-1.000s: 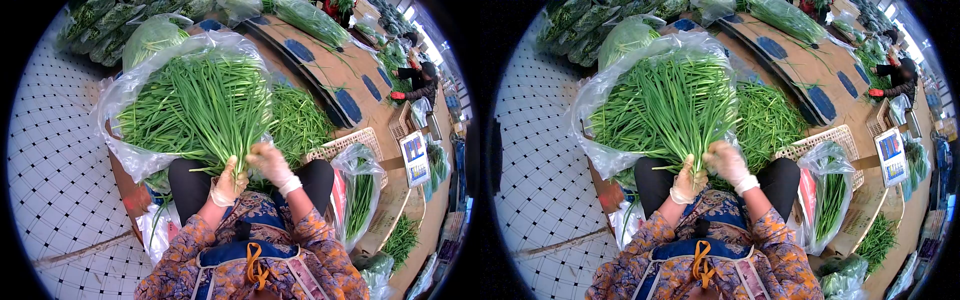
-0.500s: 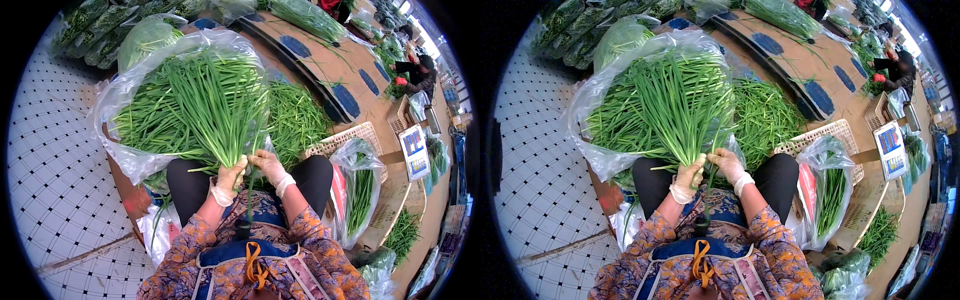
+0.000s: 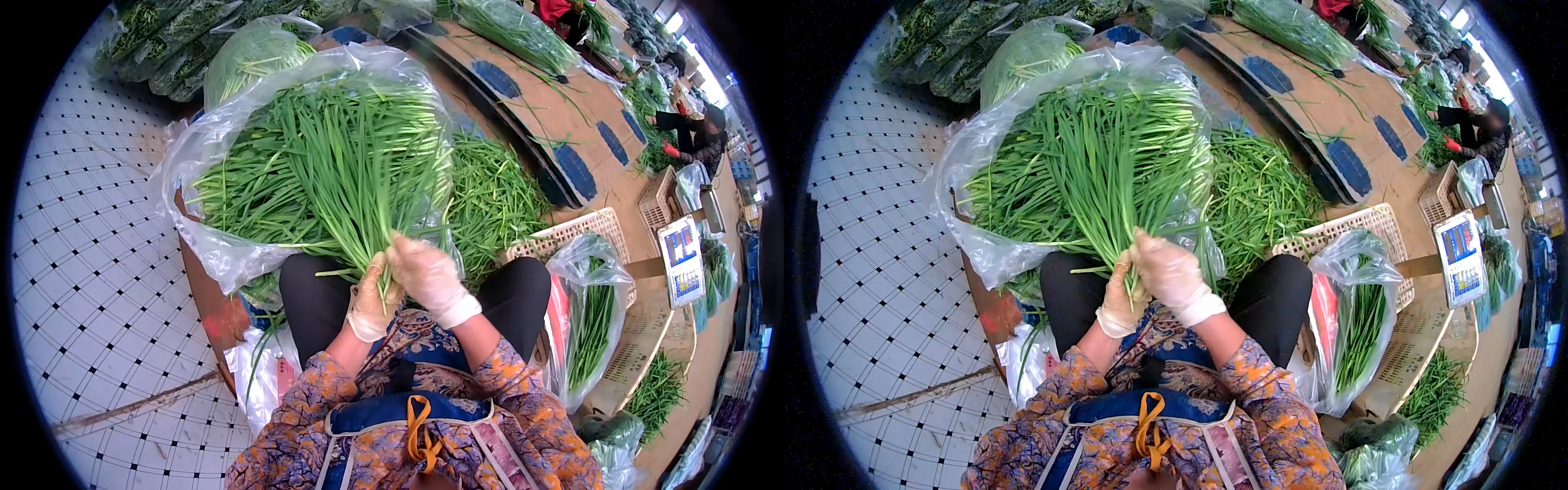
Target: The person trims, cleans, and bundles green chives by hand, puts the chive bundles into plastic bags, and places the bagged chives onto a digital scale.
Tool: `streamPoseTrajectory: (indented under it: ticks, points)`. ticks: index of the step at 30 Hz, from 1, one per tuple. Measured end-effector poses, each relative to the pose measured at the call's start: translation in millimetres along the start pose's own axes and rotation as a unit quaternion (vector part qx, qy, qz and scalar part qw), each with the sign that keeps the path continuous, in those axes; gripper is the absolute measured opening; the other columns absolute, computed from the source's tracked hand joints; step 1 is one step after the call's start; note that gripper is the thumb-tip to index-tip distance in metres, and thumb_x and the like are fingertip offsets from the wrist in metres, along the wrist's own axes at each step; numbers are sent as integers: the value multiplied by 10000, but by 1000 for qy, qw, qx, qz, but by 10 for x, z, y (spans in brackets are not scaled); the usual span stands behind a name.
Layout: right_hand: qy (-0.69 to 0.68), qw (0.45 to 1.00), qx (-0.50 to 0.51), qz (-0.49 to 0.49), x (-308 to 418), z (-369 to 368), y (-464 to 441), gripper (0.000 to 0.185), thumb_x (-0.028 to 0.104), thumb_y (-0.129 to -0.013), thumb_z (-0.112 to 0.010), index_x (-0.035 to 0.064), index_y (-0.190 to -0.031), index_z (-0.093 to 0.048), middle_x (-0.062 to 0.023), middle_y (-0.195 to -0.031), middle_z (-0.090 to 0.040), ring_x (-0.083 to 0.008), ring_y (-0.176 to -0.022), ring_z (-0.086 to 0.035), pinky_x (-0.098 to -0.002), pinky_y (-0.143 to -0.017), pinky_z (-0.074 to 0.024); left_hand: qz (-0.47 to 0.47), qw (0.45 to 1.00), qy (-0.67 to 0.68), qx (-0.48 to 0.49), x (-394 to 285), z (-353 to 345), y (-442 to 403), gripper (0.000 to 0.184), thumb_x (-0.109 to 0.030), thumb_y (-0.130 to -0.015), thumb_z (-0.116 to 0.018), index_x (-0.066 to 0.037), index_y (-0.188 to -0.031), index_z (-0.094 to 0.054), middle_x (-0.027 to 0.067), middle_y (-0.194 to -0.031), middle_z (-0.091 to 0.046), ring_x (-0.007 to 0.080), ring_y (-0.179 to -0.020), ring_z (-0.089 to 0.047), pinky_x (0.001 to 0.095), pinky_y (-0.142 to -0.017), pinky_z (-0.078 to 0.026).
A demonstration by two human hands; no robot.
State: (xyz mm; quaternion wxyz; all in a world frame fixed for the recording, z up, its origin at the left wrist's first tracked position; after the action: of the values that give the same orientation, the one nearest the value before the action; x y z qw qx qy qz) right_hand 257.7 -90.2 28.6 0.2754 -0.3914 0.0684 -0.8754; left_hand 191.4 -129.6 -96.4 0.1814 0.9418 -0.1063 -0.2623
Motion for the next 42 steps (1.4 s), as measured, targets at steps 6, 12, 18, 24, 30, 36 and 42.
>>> streamPoseTrajectory:
  ticks: [6,12,18,24,30,36,42]
  points:
    - [109,983,116,89,300,-163,139,332,174,-827,-587,16,-1115,-544,-166,-822,-617,-280,-726,-616,-321,-637,-500,15,999,-21,-33,-70,-169,110,277,-391,-878,-539,-120,-910,-591,-17,-765,-590,85,-656,-528,207,-577,-416]
    - [-325,898,20,-295,-687,-12,204,184,114,-852,-564,14,-1007,-560,-27,-744,-587,-117,-656,-531,-265,-638,-465,45,995,-79,-43,-13,73,26,176,-290,-848,-590,-115,-836,-574,-28,-609,-562,51,-424,-410,179,-389,-312]
    - [-151,964,73,-208,-835,-156,-57,194,169,-835,-570,40,-980,-577,-112,-815,-612,-237,-702,-580,-319,-667,-466,18,994,-103,-29,30,175,-15,181,-182,-877,-548,-19,-954,-574,96,-776,-637,120,-554,-538,209,-507,-447]
    - [-2,998,56,-40,-550,120,-168,144,130,-813,-590,32,-919,-598,-120,-800,-601,-260,-758,-587,-316,-677,-471,40,996,-68,-48,20,159,-17,259,-237,-898,-513,-9,-1008,-562,135,-874,-655,165,-716,-618,273,-648,-503]
    - [41,998,43,2,-473,208,-58,221,116,-793,-621,49,-1000,-586,-106,-814,-602,-238,-742,-594,-313,-668,-477,125,989,77,25,162,-134,-27,294,-262,-906,-482,-20,-1061,-546,179,-958,-632,211,-749,-612,318,-680,-494]
    - [-24,977,174,-116,-555,-49,-84,312,184,-800,-608,44,-1077,-572,-149,-870,-619,-285,-797,-601,-356,-700,-473,135,984,106,49,180,-114,-33,231,-222,-883,-521,-79,-1060,-557,98,-919,-627,152,-607,-537,288,-606,-463]
    - [-134,934,269,-195,-672,-359,48,253,219,-794,-603,63,-993,-579,-168,-879,-623,-327,-857,-595,-393,-738,-466,125,988,87,-13,192,19,-71,152,-198,-866,-560,-102,-983,-569,15,-811,-607,130,-602,-530,280,-568,-458]
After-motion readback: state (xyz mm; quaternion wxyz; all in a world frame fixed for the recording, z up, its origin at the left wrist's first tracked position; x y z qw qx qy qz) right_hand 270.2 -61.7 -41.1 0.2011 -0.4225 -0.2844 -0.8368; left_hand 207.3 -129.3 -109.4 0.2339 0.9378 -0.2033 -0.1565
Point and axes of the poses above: each hand's wrist, its own y-axis away from the middle knuckle, its own z-axis out of the back of the hand, x = y × z, the point moved 9 cm from there along -y, towards the middle knuckle
